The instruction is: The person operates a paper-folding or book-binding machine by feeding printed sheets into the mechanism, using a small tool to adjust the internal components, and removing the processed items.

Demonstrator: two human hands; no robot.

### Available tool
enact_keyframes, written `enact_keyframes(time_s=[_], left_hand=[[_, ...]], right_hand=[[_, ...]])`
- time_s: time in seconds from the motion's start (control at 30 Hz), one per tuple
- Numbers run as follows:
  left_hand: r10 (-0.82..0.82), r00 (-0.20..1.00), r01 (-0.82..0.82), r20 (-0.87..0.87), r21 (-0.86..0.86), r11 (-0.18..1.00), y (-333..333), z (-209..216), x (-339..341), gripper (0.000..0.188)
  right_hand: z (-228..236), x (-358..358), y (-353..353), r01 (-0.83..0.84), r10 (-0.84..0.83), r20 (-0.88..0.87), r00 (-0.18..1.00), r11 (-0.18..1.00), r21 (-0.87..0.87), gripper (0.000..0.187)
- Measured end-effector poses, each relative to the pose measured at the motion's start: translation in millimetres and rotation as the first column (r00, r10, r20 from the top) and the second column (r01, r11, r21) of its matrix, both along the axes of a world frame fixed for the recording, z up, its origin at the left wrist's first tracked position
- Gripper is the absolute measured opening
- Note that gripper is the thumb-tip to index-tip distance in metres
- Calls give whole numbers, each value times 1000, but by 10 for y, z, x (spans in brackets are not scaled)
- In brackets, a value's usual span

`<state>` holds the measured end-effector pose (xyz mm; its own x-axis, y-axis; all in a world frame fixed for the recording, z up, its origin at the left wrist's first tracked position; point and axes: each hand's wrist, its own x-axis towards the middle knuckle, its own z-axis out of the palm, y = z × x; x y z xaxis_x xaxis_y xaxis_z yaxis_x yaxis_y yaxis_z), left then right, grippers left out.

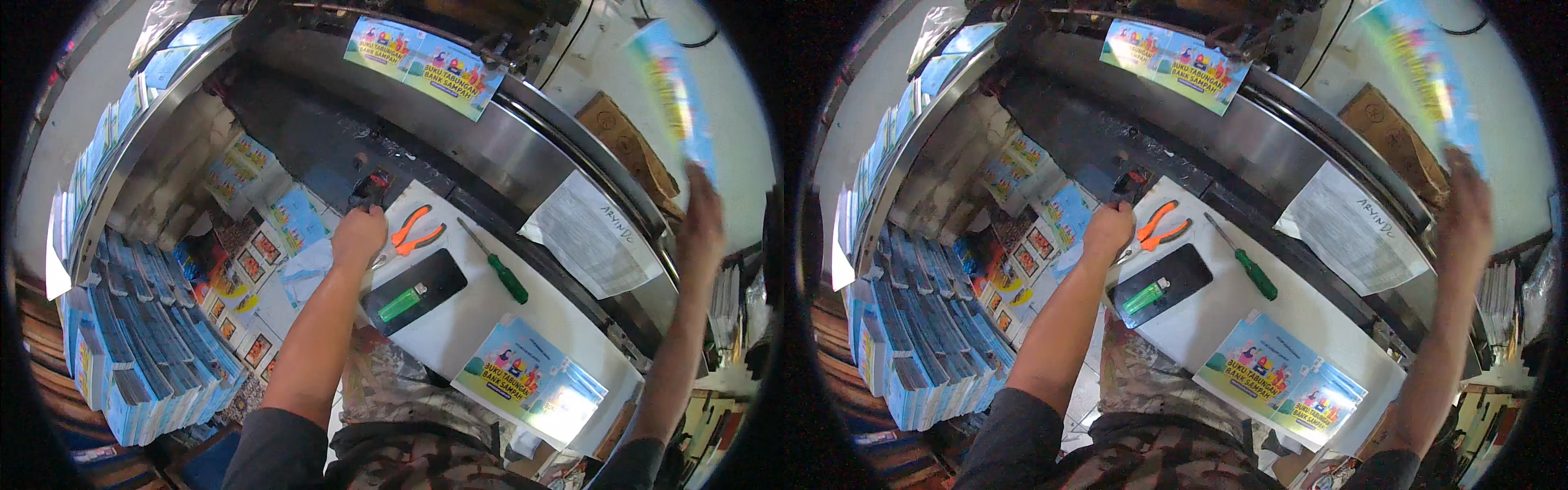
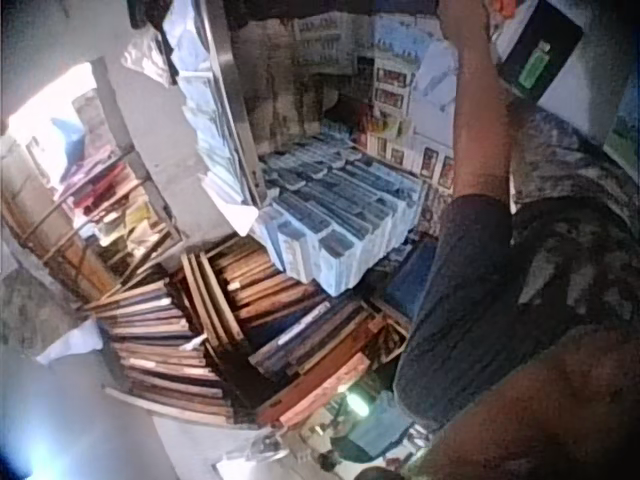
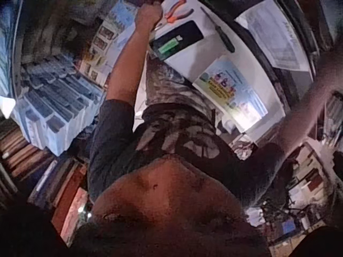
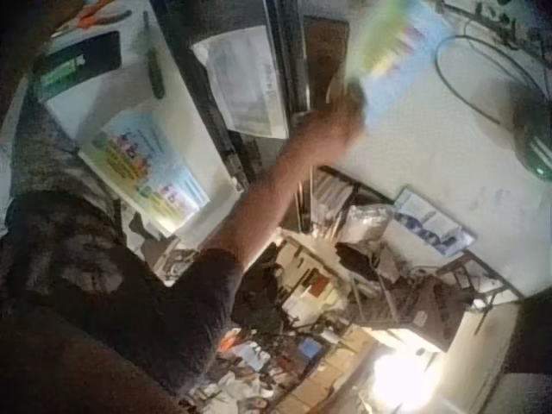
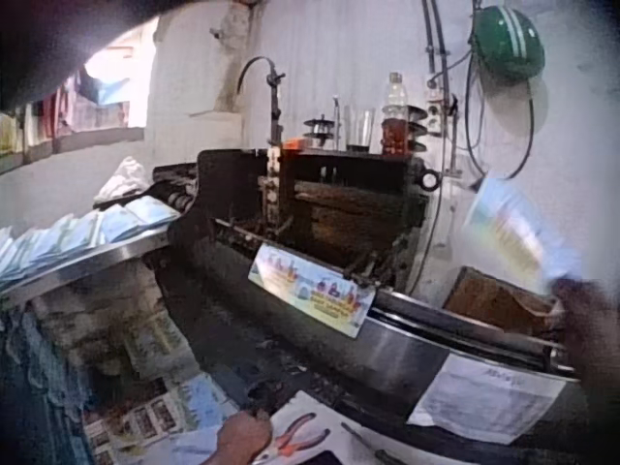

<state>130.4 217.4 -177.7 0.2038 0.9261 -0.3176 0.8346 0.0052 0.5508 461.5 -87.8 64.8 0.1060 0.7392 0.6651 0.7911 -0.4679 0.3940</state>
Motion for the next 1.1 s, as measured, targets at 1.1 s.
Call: enact_keyframes(time_s=[1.1], left_hand=[[5, 1000, -6, -5, -7, 1000, -54, 114, 17, 49]], right_hand=[[-473, -971, -1657, 86, -495, -725, 479, 849, -522, 31]])
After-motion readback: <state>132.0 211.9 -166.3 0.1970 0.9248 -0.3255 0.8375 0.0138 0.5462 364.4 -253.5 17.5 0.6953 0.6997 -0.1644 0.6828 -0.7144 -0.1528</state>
